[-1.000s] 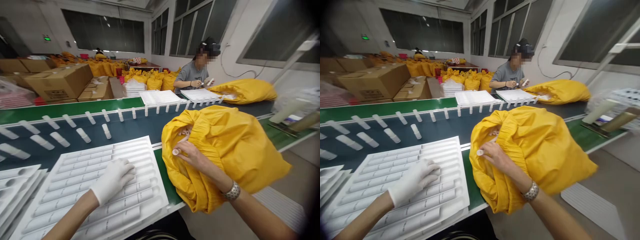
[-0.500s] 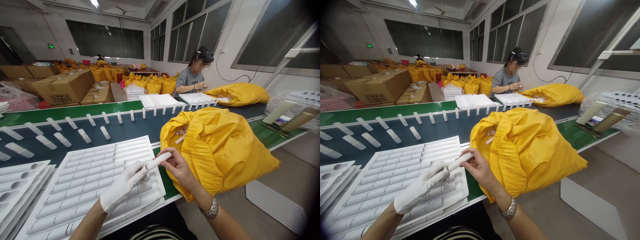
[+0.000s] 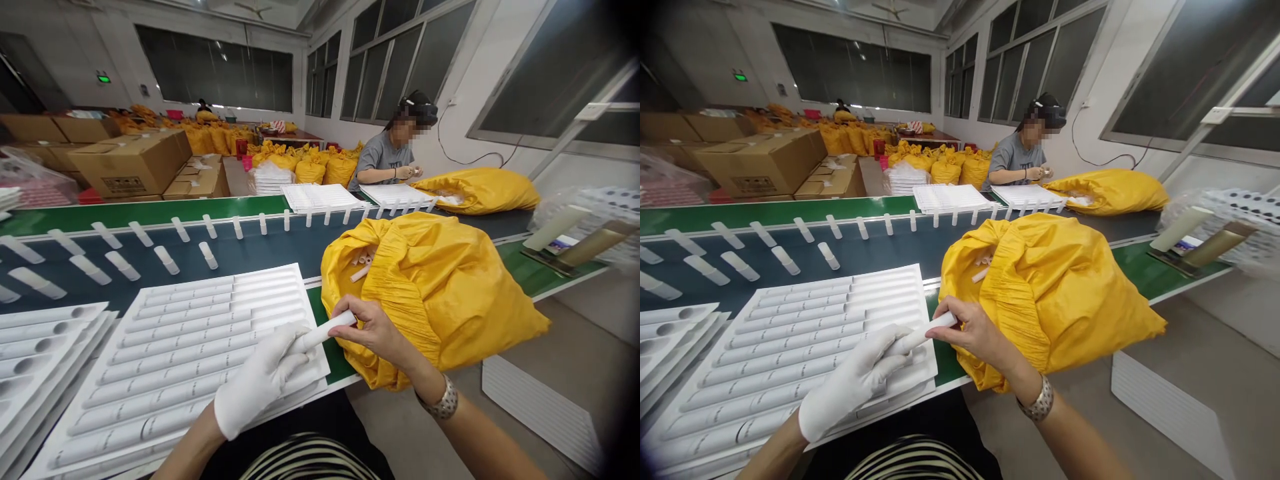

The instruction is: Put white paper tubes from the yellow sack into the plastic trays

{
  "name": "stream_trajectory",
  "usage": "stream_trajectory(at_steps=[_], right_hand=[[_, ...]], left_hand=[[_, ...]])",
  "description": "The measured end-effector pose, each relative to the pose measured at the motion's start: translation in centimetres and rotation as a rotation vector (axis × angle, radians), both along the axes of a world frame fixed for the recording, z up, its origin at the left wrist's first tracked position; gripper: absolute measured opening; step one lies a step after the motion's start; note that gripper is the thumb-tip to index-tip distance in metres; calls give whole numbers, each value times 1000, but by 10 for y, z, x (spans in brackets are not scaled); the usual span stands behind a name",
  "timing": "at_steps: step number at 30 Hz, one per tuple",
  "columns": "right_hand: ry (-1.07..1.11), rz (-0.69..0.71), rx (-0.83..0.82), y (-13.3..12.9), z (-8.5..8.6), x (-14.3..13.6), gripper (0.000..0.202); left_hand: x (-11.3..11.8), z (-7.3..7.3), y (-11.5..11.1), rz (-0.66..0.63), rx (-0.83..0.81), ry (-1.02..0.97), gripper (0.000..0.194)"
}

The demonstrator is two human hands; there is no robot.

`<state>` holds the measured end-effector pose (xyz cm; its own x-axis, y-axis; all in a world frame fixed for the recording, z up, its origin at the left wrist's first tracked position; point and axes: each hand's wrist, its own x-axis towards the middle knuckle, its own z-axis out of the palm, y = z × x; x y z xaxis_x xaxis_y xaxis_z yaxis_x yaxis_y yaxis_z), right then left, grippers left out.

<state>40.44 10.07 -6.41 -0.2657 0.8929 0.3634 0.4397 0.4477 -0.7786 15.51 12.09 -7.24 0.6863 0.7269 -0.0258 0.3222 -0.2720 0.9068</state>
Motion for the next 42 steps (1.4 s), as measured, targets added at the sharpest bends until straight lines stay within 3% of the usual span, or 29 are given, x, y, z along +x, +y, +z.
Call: stream_trajectory(at_steps=[3, 8, 16, 23, 26, 28, 31, 32, 34, 36, 38, 40, 42], right_hand=[[-92, 124, 47, -2, 5, 3, 28], [-251, 430, 130, -2, 12, 4, 21], [-246, 438, 117, 2, -14, -11, 22], [-207, 372, 13, 12, -34, -17, 19], [-181, 356, -25, 18, -34, -19, 18], [-212, 384, -74, 25, -26, -18, 22], [-272, 326, -155, 42, -9, 0, 51], [-281, 244, -153, 50, -6, 12, 59], [-325, 7, -105, 68, -10, 41, 52], [-509, -231, -18, 86, -27, 71, 39], [-790, -414, -2, 99, -52, 92, 38], [-996, -485, -47, 103, -76, 101, 44], [-1067, -481, -86, 102, -91, 99, 45]], left_hand=[[0, 2, -3, -9, -4, 0, 31], [-2, 8, -6, -126, -176, -46, 34], [6, 4, -8, -96, -79, -23, 31], [22, -22, 0, -46, -4, -112, 23], [23, -29, 5, -2, 90, -4, 25], [20, -24, 14, -10, 88, 32, 29], [11, -8, 48, 11, 93, 93, 31], [6, -4, 65, 89, 139, 130, 32], [-5, 0, 110, 331, 264, 208, 28], [-18, -4, 162, 543, 330, 270, 22], [-32, -15, 210, 650, 321, 338, 19], [-44, -28, 247, 702, 296, 420, 19], [-52, -40, 271, 723, 274, 501, 23]])
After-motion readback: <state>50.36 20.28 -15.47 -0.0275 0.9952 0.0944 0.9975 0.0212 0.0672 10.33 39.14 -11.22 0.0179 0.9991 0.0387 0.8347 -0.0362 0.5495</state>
